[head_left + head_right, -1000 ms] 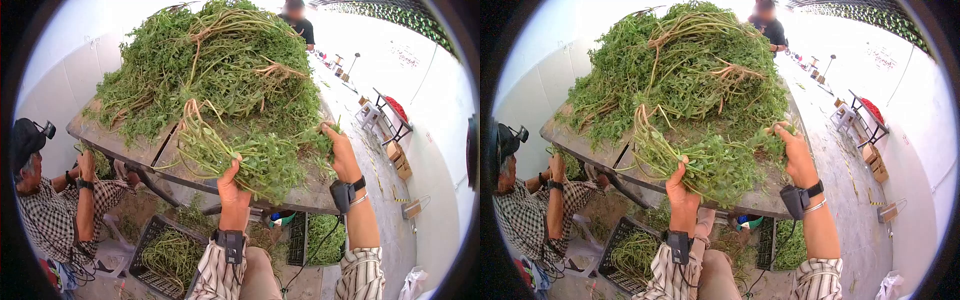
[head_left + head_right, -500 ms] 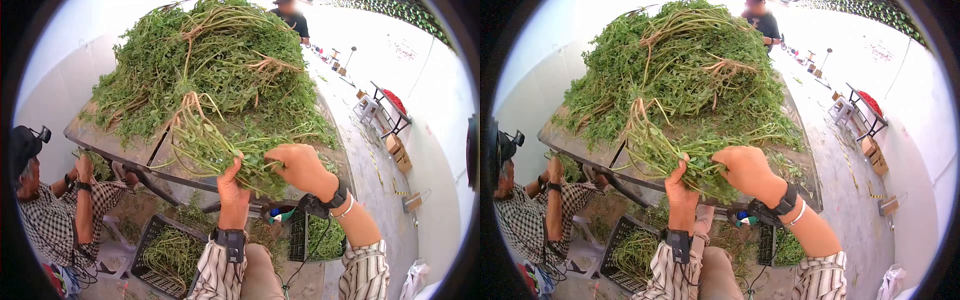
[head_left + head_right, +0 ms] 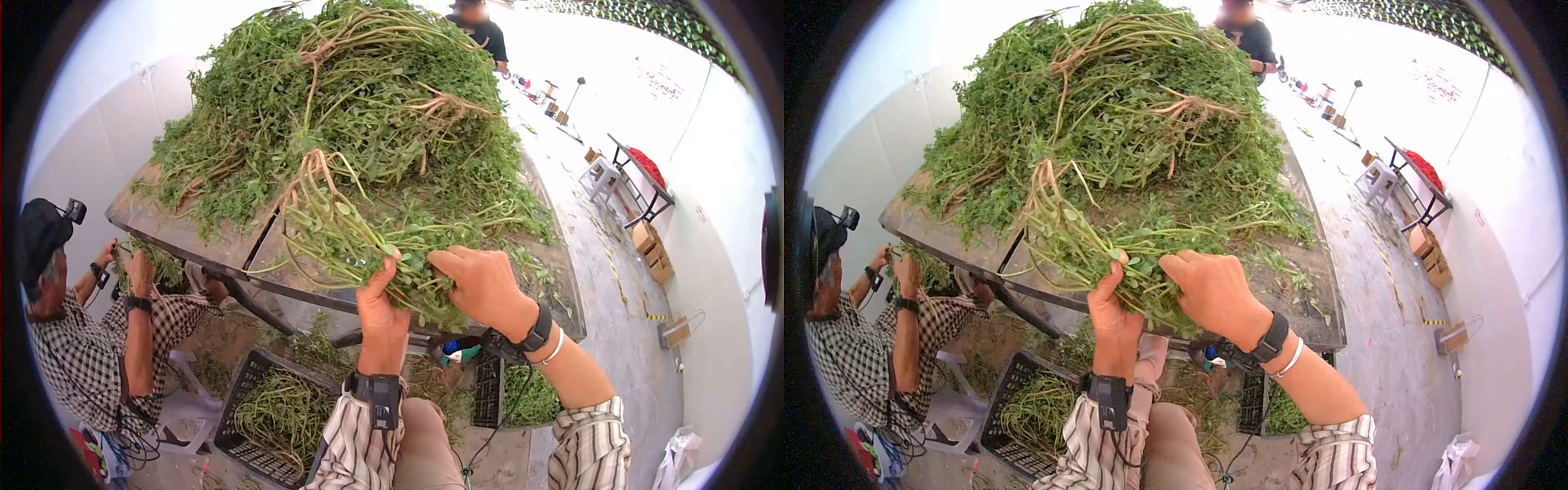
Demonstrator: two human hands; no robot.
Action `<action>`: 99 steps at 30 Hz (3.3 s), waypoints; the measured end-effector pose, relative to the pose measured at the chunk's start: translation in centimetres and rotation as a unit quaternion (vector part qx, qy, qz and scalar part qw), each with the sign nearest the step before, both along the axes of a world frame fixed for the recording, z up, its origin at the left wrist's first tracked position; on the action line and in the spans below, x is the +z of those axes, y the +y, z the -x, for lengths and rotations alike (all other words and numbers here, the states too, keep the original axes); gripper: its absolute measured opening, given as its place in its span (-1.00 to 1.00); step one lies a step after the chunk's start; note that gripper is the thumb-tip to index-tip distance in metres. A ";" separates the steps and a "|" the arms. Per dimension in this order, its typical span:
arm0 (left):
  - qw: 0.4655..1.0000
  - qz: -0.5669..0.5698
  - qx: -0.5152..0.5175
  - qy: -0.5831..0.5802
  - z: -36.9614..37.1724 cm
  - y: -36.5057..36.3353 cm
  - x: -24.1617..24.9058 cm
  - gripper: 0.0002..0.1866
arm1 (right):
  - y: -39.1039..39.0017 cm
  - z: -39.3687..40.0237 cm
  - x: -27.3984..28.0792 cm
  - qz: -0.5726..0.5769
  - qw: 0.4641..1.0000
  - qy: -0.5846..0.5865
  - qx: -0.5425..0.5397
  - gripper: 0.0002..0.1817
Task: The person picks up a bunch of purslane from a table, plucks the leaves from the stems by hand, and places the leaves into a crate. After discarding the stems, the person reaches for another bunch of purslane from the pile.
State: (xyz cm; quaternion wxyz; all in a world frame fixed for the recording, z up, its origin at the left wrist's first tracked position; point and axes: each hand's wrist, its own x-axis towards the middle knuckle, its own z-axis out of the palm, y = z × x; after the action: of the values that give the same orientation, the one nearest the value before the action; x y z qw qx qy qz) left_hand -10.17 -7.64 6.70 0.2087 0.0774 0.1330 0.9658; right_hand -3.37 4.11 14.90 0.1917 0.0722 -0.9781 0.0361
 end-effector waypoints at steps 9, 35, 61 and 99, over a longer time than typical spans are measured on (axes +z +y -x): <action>1.000 0.009 0.002 0.001 -0.5 0.5 -1.1 -0.81 | 1.1 0.1 -0.3 0.098 0.990 0.085 0.050 -0.78; 0.999 -0.041 0.012 -0.031 -0.1 0.0 -0.6 -0.84 | 2.7 1.4 2.1 0.331 0.943 -0.025 0.026 -0.74; 0.998 -0.007 0.026 -0.056 -0.3 -0.7 0.0 -0.81 | 7.7 3.6 0.4 0.505 0.860 0.070 -0.030 -0.90; 0.999 0.007 0.024 -0.045 -0.4 -0.3 -0.6 -0.81 | 11.8 2.4 -0.1 0.740 0.656 0.121 -0.081 -0.87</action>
State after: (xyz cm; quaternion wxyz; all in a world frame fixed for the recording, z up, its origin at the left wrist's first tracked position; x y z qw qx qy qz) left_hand -9.79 -7.96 6.15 0.1920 0.0290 0.1321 0.9720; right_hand -5.80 15.93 14.81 0.3010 -0.1693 -0.5977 0.7235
